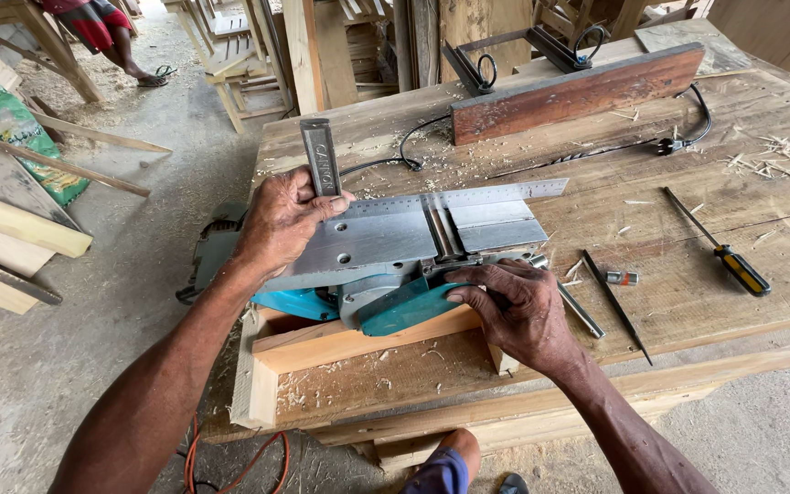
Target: The person adjusts a benchtop planer on a workbench using a try square and a T-handle wrench. They align the square against the planer's fence and turn the adjustment knob, then use the wrench to tighten a bolt on the fence assembly.
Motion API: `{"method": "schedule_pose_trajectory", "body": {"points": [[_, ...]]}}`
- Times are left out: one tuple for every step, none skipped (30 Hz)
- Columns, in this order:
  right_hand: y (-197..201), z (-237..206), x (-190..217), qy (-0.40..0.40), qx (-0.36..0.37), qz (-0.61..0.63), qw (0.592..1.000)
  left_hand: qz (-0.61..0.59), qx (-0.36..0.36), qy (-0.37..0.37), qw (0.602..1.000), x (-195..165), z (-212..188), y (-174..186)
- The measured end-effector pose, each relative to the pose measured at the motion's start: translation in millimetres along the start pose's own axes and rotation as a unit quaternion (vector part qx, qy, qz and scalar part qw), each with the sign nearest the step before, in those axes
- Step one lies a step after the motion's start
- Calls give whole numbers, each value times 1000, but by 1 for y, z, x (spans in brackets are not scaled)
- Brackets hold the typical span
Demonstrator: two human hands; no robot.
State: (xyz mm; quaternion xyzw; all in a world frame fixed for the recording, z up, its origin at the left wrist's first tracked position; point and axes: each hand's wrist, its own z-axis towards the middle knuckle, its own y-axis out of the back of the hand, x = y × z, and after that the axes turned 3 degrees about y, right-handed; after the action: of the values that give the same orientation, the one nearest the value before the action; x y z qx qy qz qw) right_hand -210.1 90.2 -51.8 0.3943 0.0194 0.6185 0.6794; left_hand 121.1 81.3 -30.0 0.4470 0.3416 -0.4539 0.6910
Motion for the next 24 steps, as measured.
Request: {"method": "schedule_pose_trajectory", "body": {"points": [[0, 0, 0, -3, -1, 1, 1000, 10, -1, 1, 1000, 0, 0, 0], [0, 0, 0, -2, -2, 1, 1000, 19, -2, 2, 1000, 0, 0, 0], [-1, 0, 1, -2, -3, 1, 1000, 29, -3, 3, 1000, 0, 0, 0], [-1, 0, 1, -1, -5, 2, 1000, 27, -4, 4, 1000, 0, 0, 0], [-1, -1, 1, 3, -11, 0, 1000, 25, -5, 4, 1000, 0, 1, 0], [-1, -1, 2, 9, -15, -2, 1000, 23, -8, 4, 1000, 0, 0, 1], [-2, -1, 2, 14, -19, -4, 1000, 22, -5, 0, 1000, 0, 0, 1], [-2, -1, 2, 16, -20, 2, 1000, 21, -2, -3, 1000, 0, 0, 1], [-2, -1, 1, 17, -22, 6, 1000, 19, 2, -7, 1000, 0, 0, 1], [-2, -1, 1, 18, -23, 11, 1000, 28, -1, -5, 1000, 0, 1, 1], [-2, -1, 0, 4, -15, 9, 1000, 37, -3, -2, 999, -1, 0, 1], [-2, -1, -1, -11, -9, 7, 1000, 46, -5, 0, 999, -1, 1, 1], [-2, -1, -2, -23, -2, 4, 1000, 47, -4, 0, 999, -2, 1, 0], [-2, -1, -3, -10, 3, 6, 1000, 48, -4, 0, 999, -2, 1, 0], [-2, 0, -3, 1, 8, 9, 1000, 48, -3, 3, 999, -3, 0, 0], [-2, 0, -4, 12, 13, 11, 1000, 49, -4, 5, 999, -3, 0, 0], [-1, 0, -4, 2, 20, 13, 1000, 50, -6, 5, 999, -4, 0, 0], [-1, 0, -4, -7, 26, 14, 1000, 51, -7, 6, 999, -4, 0, 0], [0, 0, -4, -18, 31, 16, 999, 52, -9, 11, 999, -5, 0, 0], [0, 0, -4, -10, 25, 9, 1000, 53, -10, 17, 998, -5, 0, 0], [0, 0, -3, -2, 18, 1, 1000, 54, -13, 23, 998, -5, 0, 0], [1, 1, -3, 9, 13, -7, 1000, 53, -11, 12, 998, -4, 0, 0], [1, 1, -2, 10, 5, -13, 1000, 51, -9, 3, 999, -3, 1, 0], [1, 1, 0, 10, -2, -18, 1000, 49, -7, -5, 999, -3, 0, 0]]}}
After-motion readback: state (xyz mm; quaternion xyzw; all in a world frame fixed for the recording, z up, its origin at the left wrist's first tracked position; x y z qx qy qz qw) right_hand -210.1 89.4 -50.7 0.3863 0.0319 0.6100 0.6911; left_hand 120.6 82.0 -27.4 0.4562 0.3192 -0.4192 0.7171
